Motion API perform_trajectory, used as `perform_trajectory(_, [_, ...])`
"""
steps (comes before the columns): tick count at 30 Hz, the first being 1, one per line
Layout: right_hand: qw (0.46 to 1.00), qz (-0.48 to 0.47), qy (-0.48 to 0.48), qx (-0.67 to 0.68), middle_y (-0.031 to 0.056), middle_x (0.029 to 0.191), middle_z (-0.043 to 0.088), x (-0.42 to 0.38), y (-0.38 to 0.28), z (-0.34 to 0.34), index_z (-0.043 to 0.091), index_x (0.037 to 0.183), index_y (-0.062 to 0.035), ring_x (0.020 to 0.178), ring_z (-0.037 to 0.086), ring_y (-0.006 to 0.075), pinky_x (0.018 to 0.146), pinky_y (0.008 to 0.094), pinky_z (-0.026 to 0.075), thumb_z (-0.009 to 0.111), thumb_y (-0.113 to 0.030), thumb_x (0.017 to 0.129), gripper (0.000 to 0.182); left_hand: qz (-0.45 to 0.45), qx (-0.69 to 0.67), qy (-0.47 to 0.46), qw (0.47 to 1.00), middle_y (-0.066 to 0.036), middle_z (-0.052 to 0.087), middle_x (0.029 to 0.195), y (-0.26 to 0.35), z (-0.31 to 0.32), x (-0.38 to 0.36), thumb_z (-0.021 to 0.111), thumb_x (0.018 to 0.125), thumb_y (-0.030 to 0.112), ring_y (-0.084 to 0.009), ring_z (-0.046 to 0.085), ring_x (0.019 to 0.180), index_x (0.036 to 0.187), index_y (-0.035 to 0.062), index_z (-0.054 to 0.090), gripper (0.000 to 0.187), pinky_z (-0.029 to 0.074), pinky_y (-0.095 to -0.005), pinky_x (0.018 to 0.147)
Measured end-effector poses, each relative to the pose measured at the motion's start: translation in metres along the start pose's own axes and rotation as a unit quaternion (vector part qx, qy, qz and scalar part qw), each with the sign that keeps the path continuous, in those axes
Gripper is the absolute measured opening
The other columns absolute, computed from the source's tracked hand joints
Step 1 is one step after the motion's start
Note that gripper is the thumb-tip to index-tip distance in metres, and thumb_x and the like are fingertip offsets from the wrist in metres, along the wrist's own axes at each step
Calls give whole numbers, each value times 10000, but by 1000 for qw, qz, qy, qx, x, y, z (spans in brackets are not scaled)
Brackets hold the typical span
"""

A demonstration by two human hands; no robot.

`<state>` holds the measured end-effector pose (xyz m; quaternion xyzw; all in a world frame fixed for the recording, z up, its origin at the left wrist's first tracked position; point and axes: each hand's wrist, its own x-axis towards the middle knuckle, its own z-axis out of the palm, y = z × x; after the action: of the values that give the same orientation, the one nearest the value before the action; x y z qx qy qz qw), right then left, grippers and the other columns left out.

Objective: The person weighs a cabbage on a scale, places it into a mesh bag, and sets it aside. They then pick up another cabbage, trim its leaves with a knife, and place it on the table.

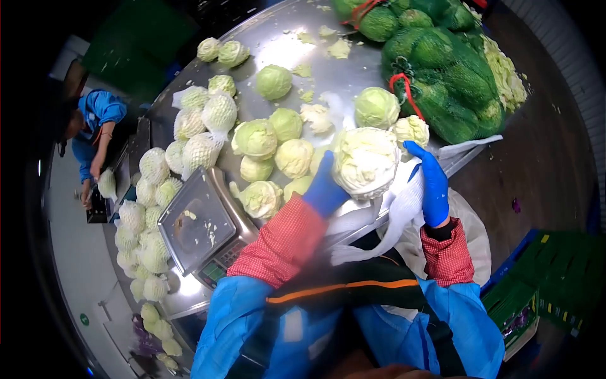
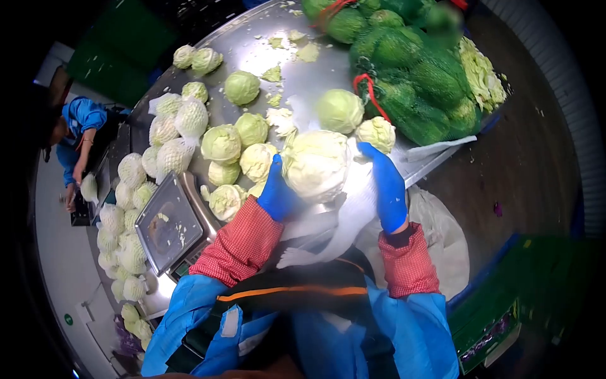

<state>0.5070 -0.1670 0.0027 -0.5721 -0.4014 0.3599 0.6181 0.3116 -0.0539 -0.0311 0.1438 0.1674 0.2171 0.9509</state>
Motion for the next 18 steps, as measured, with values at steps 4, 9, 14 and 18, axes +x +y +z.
perform_trajectory(4, [994,60,-79,40,91,1376,479,-18,33,16,478,1336,21,1262,435,166,1087,300,291,369,-268,1017,444,54,81,-8,995,-169,425,1372,5,-10,-26,594,905,351,-282,476,1224,1421,39,291,674,428,-422,1006])
perform_trajectory(9, [990,112,-80,-6,95,1403,447,-34,96,10,395,1391,34,1259,434,169,1070,306,325,381,-268,1026,474,145,362,146,909,-185,348,1425,-26,-24,-17,768,789,239,-263,384,1301,1467,50,189,911,352,-375,1061])
perform_trajectory(14, [973,71,-65,-208,146,1311,539,-21,132,-40,445,1343,49,1202,503,183,1026,320,378,351,-198,1018,418,124,367,120,914,-182,275,1466,-64,-57,24,708,855,228,-274,368,1314,1503,52,27,956,349,-382,1069])
perform_trajectory(18, [973,214,16,-84,109,1224,596,-4,120,-63,518,1284,43,1095,545,172,970,306,413,346,-369,1028,515,0,377,129,917,-148,221,1510,-62,-16,30,706,857,233,-267,391,1290,1512,101,-60,1016,445,-360,953])
